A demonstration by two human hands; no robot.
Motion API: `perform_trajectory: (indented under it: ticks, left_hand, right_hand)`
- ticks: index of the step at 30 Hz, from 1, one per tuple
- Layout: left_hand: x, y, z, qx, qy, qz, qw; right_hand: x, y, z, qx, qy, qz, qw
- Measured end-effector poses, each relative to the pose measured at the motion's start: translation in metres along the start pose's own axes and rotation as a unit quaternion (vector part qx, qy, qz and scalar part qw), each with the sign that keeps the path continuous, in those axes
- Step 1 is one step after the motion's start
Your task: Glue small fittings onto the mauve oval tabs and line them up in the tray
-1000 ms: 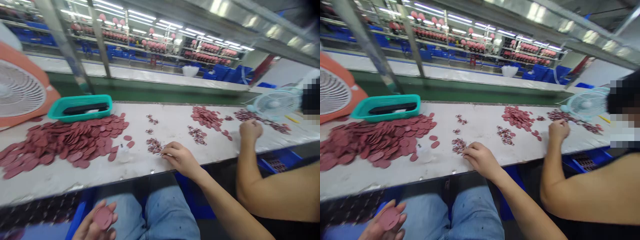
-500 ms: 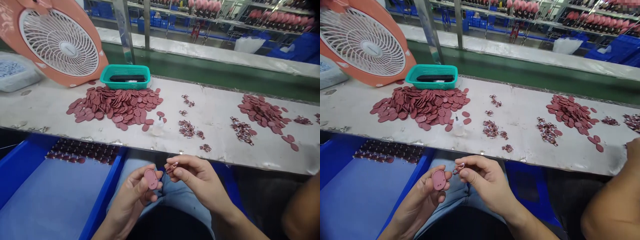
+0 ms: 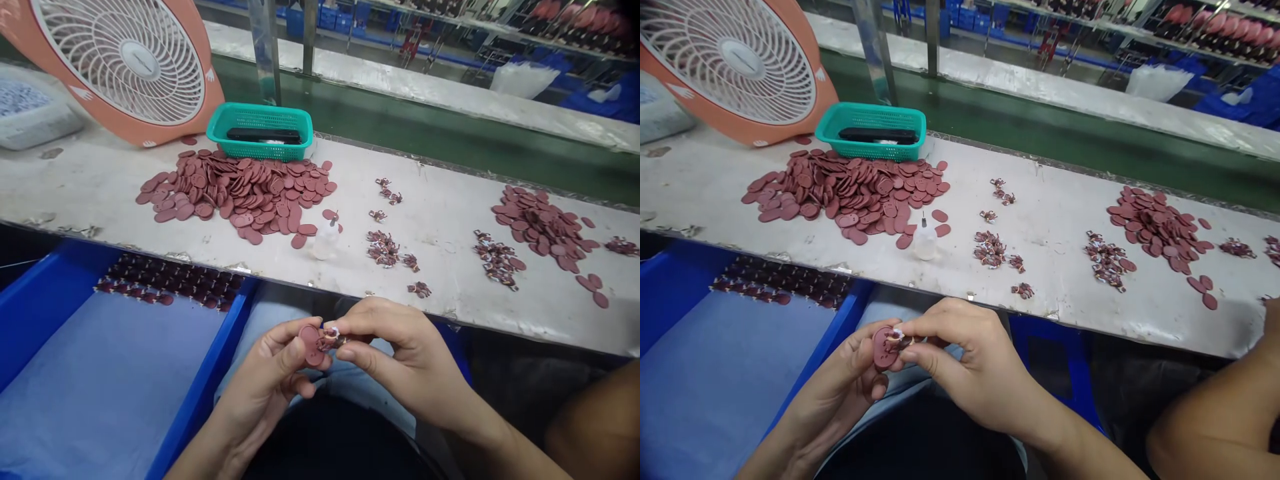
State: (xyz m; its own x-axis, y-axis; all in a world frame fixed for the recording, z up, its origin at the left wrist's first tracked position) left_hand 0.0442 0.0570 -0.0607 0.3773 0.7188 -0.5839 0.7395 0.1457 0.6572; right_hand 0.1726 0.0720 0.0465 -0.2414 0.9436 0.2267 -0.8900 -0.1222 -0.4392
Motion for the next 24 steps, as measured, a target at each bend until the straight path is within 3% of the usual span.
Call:
perform_trajectory:
  ticks: [4,24]
  left_hand:
    - [-0.001,0.002,0.002,0.002,-0.012,0.015,1.0]
    - [-0.006,0.002,0.004,-0.013,-0.03,-0.023,0.999]
  right_hand:
    - [0.0,0.005,0.001,-0.015,-0.008,0.015,1.0]
    - [0.002,0.006,0.018,-0.037,-0.064,0.033,0.997]
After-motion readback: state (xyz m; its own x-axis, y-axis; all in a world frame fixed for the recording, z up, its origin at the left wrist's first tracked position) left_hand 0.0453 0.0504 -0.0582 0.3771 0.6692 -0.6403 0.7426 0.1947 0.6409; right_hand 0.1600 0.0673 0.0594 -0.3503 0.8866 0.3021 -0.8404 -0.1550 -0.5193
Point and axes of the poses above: each hand's wrist, its own x-axis towards the middle knuckle, its own y-axis out of the palm, z = x × y, the point moved 10 cm from there along x, towards the middle knuckle, and after that the axes turned 7 degrees about -x, right-handed, at the moved point
